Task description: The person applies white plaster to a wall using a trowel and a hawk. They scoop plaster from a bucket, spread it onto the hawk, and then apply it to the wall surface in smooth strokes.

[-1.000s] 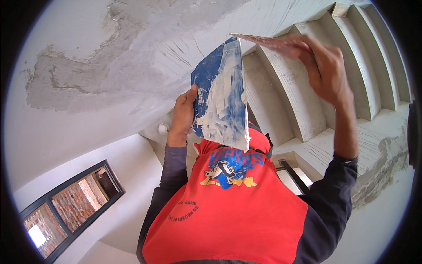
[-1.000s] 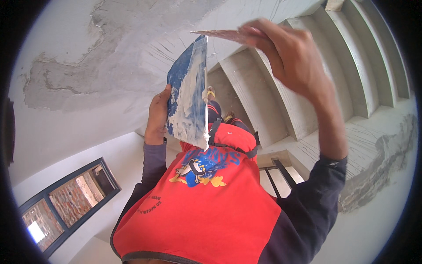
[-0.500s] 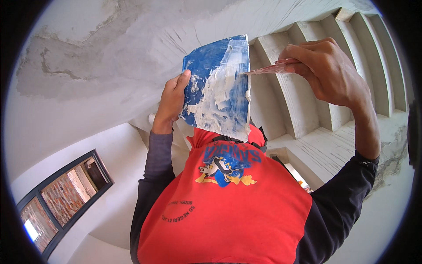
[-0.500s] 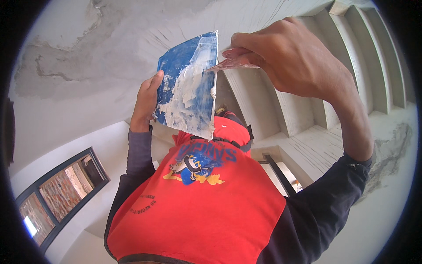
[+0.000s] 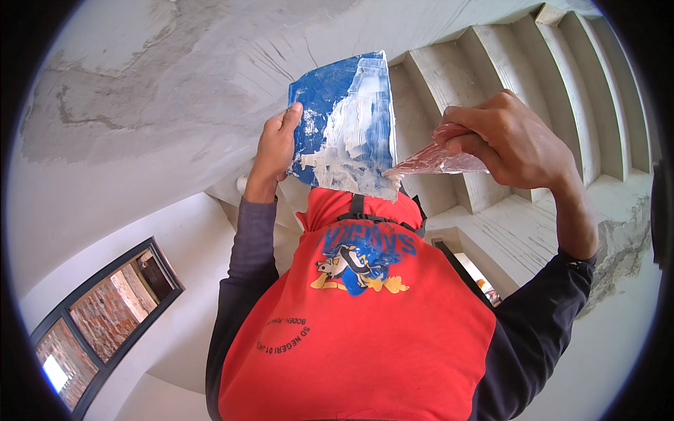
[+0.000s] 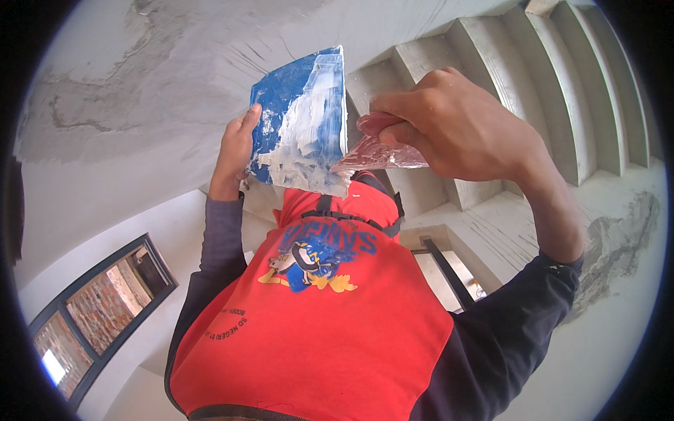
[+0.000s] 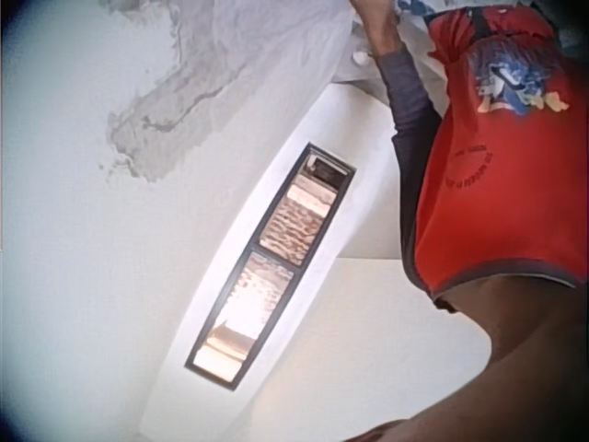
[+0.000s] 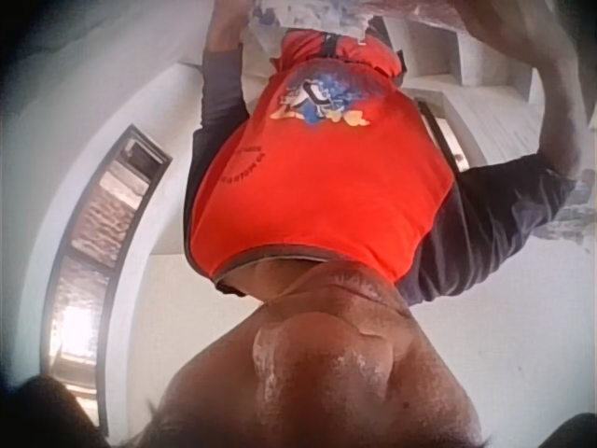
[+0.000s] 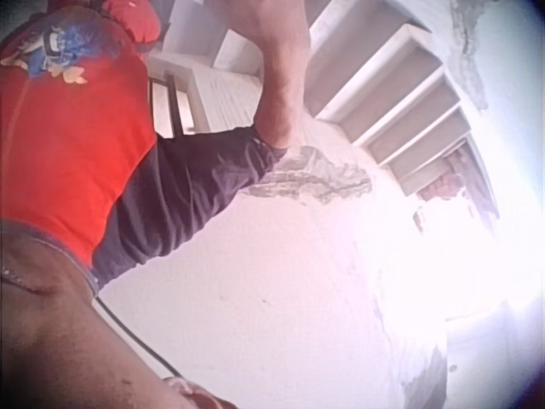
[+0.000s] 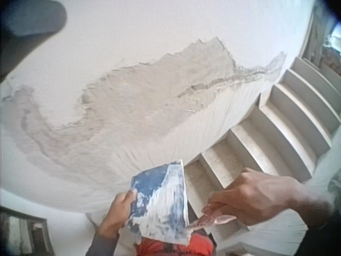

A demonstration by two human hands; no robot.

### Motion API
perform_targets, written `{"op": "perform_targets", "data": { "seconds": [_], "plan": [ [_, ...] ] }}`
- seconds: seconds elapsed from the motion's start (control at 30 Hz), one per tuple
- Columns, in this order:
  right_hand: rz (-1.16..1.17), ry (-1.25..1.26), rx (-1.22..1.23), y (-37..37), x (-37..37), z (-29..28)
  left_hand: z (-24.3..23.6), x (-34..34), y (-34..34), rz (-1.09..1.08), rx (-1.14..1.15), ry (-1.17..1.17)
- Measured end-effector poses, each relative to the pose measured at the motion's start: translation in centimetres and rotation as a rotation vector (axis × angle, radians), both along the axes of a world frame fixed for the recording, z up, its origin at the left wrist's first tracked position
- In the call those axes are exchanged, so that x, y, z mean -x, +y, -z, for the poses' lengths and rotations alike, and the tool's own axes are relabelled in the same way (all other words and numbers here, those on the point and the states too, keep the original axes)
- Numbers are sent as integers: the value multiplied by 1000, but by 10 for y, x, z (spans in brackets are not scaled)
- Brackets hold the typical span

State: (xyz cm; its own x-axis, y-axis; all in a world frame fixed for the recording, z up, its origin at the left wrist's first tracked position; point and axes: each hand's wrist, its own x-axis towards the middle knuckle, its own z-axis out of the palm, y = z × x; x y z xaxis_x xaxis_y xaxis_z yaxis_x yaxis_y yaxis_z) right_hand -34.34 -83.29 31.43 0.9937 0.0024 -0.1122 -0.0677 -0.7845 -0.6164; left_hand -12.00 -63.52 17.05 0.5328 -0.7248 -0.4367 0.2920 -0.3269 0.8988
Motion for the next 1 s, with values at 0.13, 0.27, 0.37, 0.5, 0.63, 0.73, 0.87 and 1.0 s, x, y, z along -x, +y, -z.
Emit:
{"op": "perform_targets", "data": {
  "seconds": [0.13,0.27,0.37,0.5,0.63,0.73,0.87,1.0],
  "plan": [
    [33,-37,-128,-1,2,19,8,-3,-2,-16,6,11],
    [57,4,-167,-11,8,30,10,2,-2,-87,10,13],
    [262,-1,-397,-23,23,42,12,2,0,-69,1,-11],
    [649,-105,-644,-26,17,33,5,0,-1,-42,-50,-63],
    [656,-192,-293,-34,-8,38,7,-2,0,4,15,-138],
    [642,-261,48,-40,-35,44,0,2,-2,18,21,-185],
    [618,-262,229,-39,-49,40,-6,6,-1,48,44,-233],
    [535,-224,276,-50,-48,50,-11,8,0,71,63,-277]
  ]
}}
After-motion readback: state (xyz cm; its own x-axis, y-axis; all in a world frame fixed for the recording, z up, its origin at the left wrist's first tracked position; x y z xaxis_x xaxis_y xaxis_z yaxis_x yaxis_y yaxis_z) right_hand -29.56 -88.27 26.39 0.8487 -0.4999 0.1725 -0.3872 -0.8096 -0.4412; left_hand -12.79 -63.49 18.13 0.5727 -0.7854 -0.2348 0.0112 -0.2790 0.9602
